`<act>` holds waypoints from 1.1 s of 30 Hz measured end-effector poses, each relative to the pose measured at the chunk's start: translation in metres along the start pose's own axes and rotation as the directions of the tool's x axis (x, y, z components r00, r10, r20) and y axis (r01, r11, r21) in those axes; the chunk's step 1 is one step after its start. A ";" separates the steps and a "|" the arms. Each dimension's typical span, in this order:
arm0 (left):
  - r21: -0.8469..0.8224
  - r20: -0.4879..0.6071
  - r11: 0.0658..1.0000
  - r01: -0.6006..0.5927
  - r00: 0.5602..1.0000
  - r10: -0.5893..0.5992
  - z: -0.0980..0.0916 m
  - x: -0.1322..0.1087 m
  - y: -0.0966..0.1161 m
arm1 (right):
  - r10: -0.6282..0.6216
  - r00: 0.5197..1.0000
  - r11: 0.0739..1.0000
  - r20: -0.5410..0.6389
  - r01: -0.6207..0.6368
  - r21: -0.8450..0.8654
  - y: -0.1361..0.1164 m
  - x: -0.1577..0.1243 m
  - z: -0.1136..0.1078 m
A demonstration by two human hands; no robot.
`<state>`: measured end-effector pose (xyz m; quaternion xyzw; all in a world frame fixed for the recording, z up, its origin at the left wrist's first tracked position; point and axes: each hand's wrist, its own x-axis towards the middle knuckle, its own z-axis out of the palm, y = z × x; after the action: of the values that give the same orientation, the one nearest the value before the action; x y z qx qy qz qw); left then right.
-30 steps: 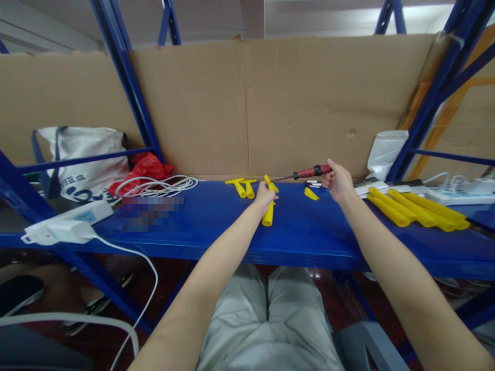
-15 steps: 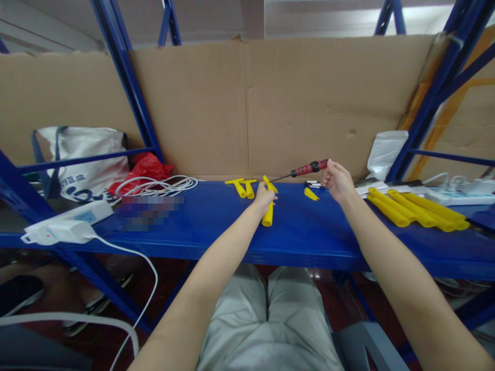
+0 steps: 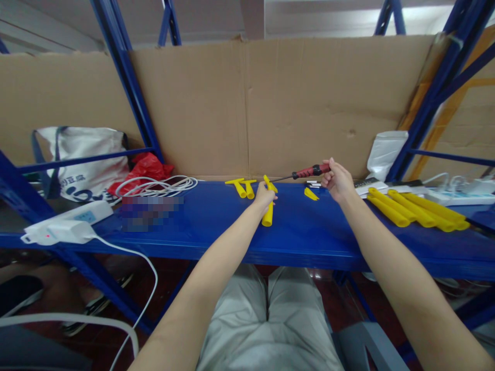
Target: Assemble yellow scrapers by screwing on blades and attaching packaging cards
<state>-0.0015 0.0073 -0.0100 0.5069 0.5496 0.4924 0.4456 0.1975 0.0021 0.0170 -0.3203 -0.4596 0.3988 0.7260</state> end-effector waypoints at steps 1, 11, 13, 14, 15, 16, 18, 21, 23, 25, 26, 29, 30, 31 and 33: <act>-0.002 -0.003 1.000 -0.001 1.000 0.001 0.000 0.001 0.000 | 0.004 1.000 1.000 0.006 -0.004 0.004 -0.001 -0.001 0.001; -0.007 0.004 1.000 0.001 1.000 -0.001 0.000 0.002 -0.002 | -0.006 0.997 1.000 0.072 0.006 -0.002 -0.003 -0.003 0.002; -0.003 0.007 1.000 -0.001 1.000 0.001 0.000 0.001 -0.001 | -0.016 0.999 1.000 0.051 0.015 0.006 -0.002 -0.003 0.002; -0.001 0.009 1.000 -0.002 1.000 0.002 0.000 0.000 0.000 | -0.014 0.999 1.000 0.034 0.014 0.009 -0.002 -0.003 0.002; 0.001 0.010 1.000 -0.002 1.000 0.002 0.000 0.000 0.000 | -0.007 1.000 1.000 0.019 0.007 0.011 -0.002 -0.003 0.002; 0.001 0.009 1.000 -0.003 1.000 0.003 0.000 -0.001 0.000 | 0.005 1.000 1.000 0.005 -0.005 0.012 -0.002 -0.003 0.003; 0.000 0.009 1.000 -0.004 1.000 0.004 0.000 -0.001 0.001 | 0.031 0.999 0.999 -0.010 -0.031 0.008 -0.002 -0.003 0.003; -0.001 0.012 1.000 -0.006 1.000 0.006 0.000 -0.001 0.000 | 0.046 0.999 0.999 0.002 -0.046 -0.014 -0.002 -0.003 0.003; -0.004 0.010 1.000 -0.007 1.000 0.007 0.000 0.000 0.000 | 0.047 0.999 0.999 0.020 -0.046 -0.026 -0.003 -0.004 0.004; -0.007 0.005 1.000 -0.008 1.000 0.008 0.000 0.001 -0.001 | 0.042 0.999 0.999 0.026 -0.041 -0.031 -0.004 -0.005 0.004; -0.008 0.004 1.000 -0.007 1.000 0.007 0.000 0.001 -0.001 | 0.038 0.999 0.999 0.027 -0.038 -0.030 -0.005 -0.005 0.005; -0.006 0.009 1.000 -0.006 1.000 0.006 -0.001 0.002 -0.001 | 0.035 0.999 0.999 0.029 -0.035 -0.024 -0.007 -0.007 0.006; -0.004 0.010 1.000 -0.006 1.000 0.006 0.000 0.002 -0.001 | 0.037 0.999 0.999 0.033 -0.037 -0.026 -0.007 -0.007 0.006; -0.003 0.011 1.000 -0.006 1.000 0.006 0.000 0.002 -0.001 | 0.039 0.999 0.999 0.037 -0.038 -0.030 -0.007 -0.007 0.006; 0.001 0.008 1.000 -0.007 1.000 0.007 0.000 0.001 -0.001 | 0.037 0.998 0.999 0.045 -0.035 -0.040 -0.007 -0.007 0.005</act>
<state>-0.0019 0.0083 -0.0108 0.5110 0.5464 0.4915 0.4458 0.1928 -0.0066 0.0219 -0.3335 -0.4779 0.4098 0.7017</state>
